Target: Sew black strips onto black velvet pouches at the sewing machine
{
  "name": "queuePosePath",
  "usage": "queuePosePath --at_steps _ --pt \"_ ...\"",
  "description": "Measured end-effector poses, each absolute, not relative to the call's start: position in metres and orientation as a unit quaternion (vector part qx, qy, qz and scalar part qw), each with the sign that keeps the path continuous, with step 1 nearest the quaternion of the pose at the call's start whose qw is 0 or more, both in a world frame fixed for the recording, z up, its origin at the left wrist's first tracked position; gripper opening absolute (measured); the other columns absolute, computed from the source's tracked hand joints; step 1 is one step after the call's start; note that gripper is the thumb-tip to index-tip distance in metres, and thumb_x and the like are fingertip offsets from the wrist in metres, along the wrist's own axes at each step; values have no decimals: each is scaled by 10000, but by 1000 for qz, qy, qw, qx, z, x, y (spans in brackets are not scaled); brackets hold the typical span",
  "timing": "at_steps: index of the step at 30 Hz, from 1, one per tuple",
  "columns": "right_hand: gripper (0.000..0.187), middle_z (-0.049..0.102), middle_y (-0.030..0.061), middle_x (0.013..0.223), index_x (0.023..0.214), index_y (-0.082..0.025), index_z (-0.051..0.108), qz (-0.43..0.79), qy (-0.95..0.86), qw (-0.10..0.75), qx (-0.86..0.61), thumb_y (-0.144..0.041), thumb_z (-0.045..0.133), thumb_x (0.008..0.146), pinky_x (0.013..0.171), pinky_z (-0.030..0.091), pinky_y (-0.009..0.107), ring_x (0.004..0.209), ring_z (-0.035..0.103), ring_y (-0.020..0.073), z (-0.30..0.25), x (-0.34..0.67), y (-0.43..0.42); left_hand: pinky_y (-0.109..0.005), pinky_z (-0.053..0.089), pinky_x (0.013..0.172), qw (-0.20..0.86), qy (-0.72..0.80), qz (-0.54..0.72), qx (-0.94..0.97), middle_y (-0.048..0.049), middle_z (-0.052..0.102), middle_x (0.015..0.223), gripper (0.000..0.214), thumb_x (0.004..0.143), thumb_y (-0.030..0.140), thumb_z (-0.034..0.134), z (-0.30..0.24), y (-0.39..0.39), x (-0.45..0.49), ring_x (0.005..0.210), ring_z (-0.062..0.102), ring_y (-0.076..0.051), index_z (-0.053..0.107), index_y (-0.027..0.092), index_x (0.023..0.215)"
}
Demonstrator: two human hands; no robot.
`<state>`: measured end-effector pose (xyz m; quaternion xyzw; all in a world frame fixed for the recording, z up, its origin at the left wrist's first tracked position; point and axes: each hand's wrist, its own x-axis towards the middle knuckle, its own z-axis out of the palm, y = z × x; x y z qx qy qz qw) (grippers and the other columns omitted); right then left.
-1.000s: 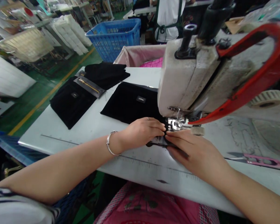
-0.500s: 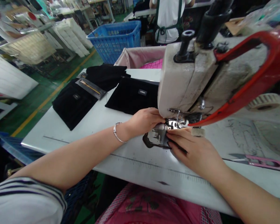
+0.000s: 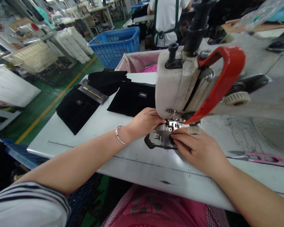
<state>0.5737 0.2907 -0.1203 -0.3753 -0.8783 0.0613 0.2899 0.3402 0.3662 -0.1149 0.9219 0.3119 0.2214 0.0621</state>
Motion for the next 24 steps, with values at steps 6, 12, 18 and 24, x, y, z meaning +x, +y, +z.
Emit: queuePosePath --at_steps 6,12,18,24 --pt "187 617 95 919 1009 -160 641 16 -846 237 -477 -227 597 840 846 453 454 921 536 282 -116 586 294 -374 499 926 56 332 116 934 -61 669 1119 224 954 186 475 -94 352 342 1029 614 -208 662 169 1076" --pt "90 602 76 899 936 -173 612 50 -859 242 -449 -224 567 878 817 452 390 895 535 252 -117 590 298 -369 485 1015 139 344 23 928 -82 616 1180 268 936 152 487 -72 331 343 1141 578 -214 638 164 1157" --pt "107 609 116 974 933 -152 643 -28 -849 247 -466 -231 581 894 825 458 400 934 538 273 -122 579 301 -453 391 1134 91 321 91 938 -127 493 1385 404 943 117 419 -91 302 340 1377 371 -253 480 128 1342" --pt "232 636 71 1031 1126 -178 642 15 -917 232 -324 -163 530 923 817 459 371 917 555 220 -125 577 282 -464 367 1163 107 289 133 942 -124 493 1412 426 946 131 416 -108 303 330 1401 355 -229 445 135 1371"
